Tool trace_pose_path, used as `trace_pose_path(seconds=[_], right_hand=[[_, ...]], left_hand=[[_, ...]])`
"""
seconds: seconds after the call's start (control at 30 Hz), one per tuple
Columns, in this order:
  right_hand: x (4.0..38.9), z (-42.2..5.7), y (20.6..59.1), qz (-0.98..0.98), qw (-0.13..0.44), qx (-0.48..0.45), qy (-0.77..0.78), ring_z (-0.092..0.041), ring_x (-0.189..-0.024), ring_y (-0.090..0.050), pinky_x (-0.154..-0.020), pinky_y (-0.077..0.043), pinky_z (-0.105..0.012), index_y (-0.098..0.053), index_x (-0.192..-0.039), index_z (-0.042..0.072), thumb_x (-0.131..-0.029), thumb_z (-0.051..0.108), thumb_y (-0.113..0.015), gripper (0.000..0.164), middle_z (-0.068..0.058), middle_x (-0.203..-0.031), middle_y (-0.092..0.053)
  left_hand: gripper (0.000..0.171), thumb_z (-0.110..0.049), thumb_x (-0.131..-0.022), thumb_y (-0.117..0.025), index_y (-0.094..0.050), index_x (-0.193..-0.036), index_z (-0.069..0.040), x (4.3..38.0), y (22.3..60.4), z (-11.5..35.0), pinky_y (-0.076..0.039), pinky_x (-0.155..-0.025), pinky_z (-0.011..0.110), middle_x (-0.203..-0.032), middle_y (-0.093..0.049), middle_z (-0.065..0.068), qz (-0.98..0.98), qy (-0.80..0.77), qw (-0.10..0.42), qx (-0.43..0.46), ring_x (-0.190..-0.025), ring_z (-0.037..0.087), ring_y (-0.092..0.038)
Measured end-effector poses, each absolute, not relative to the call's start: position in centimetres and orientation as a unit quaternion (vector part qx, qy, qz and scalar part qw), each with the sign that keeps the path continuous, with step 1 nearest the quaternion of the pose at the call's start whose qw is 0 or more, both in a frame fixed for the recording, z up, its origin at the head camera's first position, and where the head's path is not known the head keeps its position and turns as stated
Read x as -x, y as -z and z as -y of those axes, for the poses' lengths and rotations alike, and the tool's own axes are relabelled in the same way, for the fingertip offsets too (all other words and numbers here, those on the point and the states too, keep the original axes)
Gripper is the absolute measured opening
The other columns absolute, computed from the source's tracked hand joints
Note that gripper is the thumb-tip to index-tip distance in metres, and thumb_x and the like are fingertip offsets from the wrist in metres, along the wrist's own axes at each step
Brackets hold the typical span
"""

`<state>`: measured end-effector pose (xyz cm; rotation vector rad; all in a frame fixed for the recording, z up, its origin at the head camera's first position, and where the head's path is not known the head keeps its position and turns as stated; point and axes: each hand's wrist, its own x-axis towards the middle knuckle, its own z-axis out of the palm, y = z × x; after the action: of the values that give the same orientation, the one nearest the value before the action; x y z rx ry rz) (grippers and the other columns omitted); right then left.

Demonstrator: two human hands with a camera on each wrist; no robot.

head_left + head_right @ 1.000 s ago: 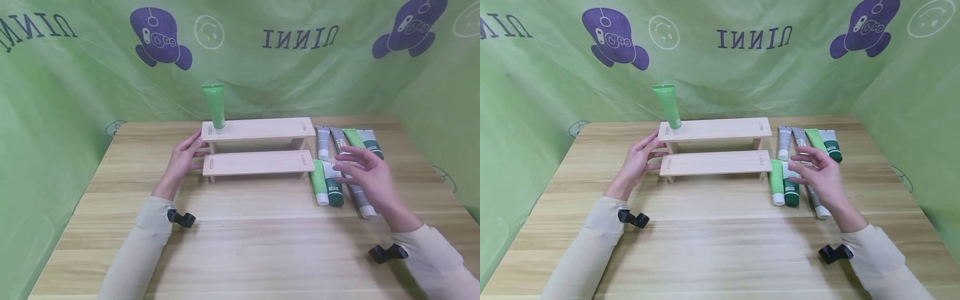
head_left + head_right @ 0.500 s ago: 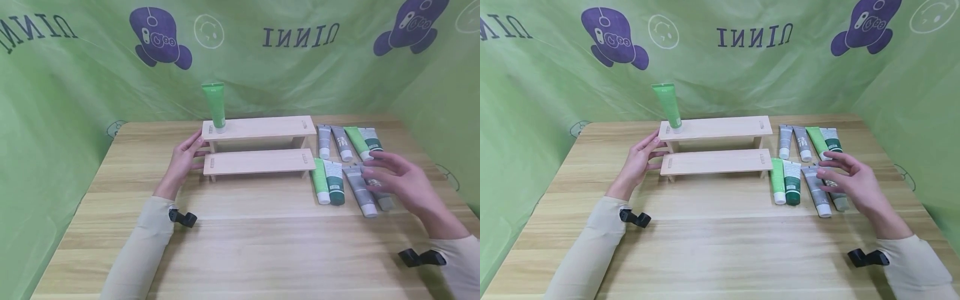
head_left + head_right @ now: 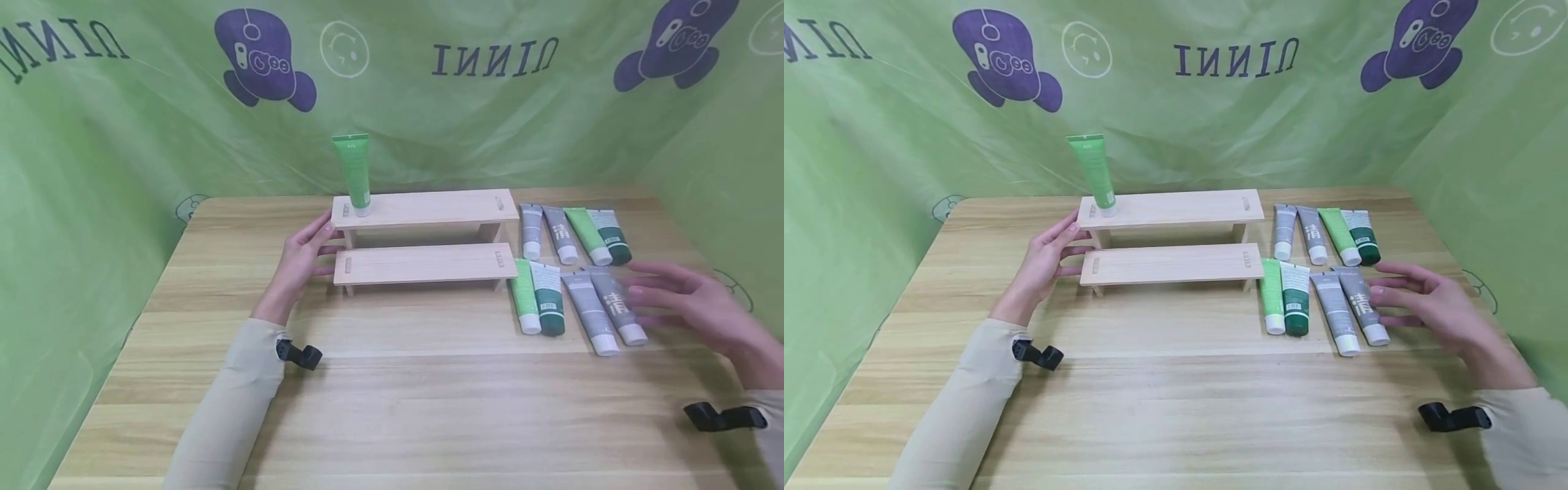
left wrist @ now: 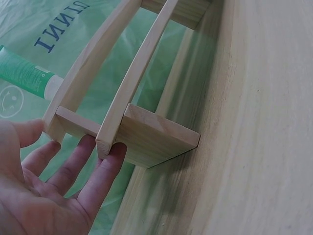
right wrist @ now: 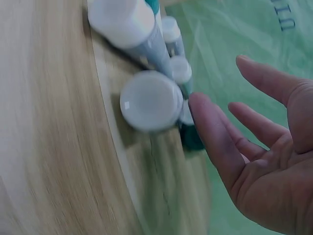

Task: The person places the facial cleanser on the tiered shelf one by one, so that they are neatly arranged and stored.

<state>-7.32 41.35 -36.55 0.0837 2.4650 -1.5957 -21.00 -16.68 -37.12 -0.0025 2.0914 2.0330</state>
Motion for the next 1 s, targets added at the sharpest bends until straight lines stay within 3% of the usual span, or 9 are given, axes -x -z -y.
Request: trace_pose_path(seconds=[0.23,0.5,0.53,0.6,0.67,0.77,0.83,1.0], right_hand=[[7.8,-42.9,37.4,-0.832,0.134,-0.044,0.537,-0.009,-0.095,-0.07,-0.075,-0.062,-0.035,-0.051,-0.141,0.032,-0.101,0.004,-0.059,0.049,0.021,-0.112,-0.068],[8.5,-42.8,38.3,-0.841,0.151,-0.06,0.515,-0.01,-0.088,-0.071,-0.073,-0.062,-0.035,-0.055,-0.12,0.042,-0.1,0.008,-0.064,0.041,0.02,-0.099,-0.069],[8.6,-42.7,38.3,-0.845,0.153,-0.062,0.508,-0.01,-0.087,-0.071,-0.072,-0.062,-0.035,-0.055,-0.121,0.04,-0.099,0.01,-0.065,0.038,0.019,-0.1,-0.069],[8.8,-42.4,38.2,-0.856,0.157,-0.069,0.488,-0.01,-0.086,-0.07,-0.072,-0.062,-0.035,-0.057,-0.13,0.026,-0.099,0.014,-0.067,0.035,0.009,-0.105,-0.07],[8.9,-42.1,38.1,-0.869,0.164,-0.072,0.462,-0.009,-0.086,-0.07,-0.073,-0.062,-0.036,-0.051,-0.143,0.009,-0.098,0.019,-0.068,0.048,-0.009,-0.113,-0.07],[9.2,-41.7,37.9,-0.882,0.175,-0.07,0.433,-0.009,-0.085,-0.069,-0.073,-0.062,-0.036,-0.032,-0.149,-0.012,-0.098,0.021,-0.068,0.07,-0.034,-0.127,-0.057],[9.3,-41.5,37.8,-0.884,0.182,-0.064,0.426,-0.01,-0.086,-0.069,-0.074,-0.062,-0.036,-0.029,-0.148,-0.015,-0.099,0.021,-0.068,0.073,-0.04,-0.132,-0.051],[9.5,-40.9,37.3,-0.883,0.196,-0.055,0.424,-0.013,-0.086,-0.07,-0.074,-0.062,-0.037,-0.028,-0.148,-0.016,-0.098,0.018,-0.068,0.073,-0.038,-0.128,-0.054]], left_hand=[[0.049,-0.036,-0.106,-0.052,-0.041,-0.154,-0.032,20.9,37.1,16.7,-0.056,-0.09,0.053,-0.141,-0.056,0.016,-0.708,-0.697,0.113,0.0,-0.123,0.037,-0.058],[0.048,-0.035,-0.106,-0.051,-0.041,-0.154,-0.032,20.8,37.1,16.6,-0.056,-0.091,0.054,-0.14,-0.056,0.016,-0.709,-0.696,0.11,0.0,-0.122,0.037,-0.058],[0.048,-0.036,-0.107,-0.05,-0.041,-0.154,-0.032,20.8,37.1,16.6,-0.056,-0.091,0.054,-0.14,-0.056,0.016,-0.71,-0.696,0.111,-0.001,-0.122,0.037,-0.058],[0.048,-0.036,-0.107,-0.05,-0.041,-0.154,-0.032,20.8,37.1,16.6,-0.056,-0.091,0.054,-0.141,-0.055,0.016,-0.709,-0.696,0.112,-0.002,-0.123,0.037,-0.058],[0.048,-0.036,-0.107,-0.05,-0.041,-0.154,-0.032,20.9,37.1,16.6,-0.056,-0.091,0.054,-0.14,-0.055,0.016,-0.708,-0.697,0.113,-0.002,-0.123,0.036,-0.058],[0.048,-0.036,-0.107,-0.05,-0.041,-0.154,-0.032,20.9,37.1,16.6,-0.056,-0.09,0.053,-0.141,-0.055,0.016,-0.708,-0.697,0.113,-0.001,-0.122,0.036,-0.059],[0.048,-0.035,-0.107,-0.05,-0.041,-0.154,-0.032,20.9,37.1,16.6,-0.056,-0.09,0.053,-0.141,-0.055,0.017,-0.708,-0.697,0.113,-0.002,-0.122,0.036,-0.059],[0.049,-0.036,-0.106,-0.05,-0.04,-0.154,-0.032,20.9,37.2,16.7,-0.057,-0.09,0.053,-0.141,-0.055,0.017,-0.711,-0.695,0.111,-0.003,-0.122,0.036,-0.059]])
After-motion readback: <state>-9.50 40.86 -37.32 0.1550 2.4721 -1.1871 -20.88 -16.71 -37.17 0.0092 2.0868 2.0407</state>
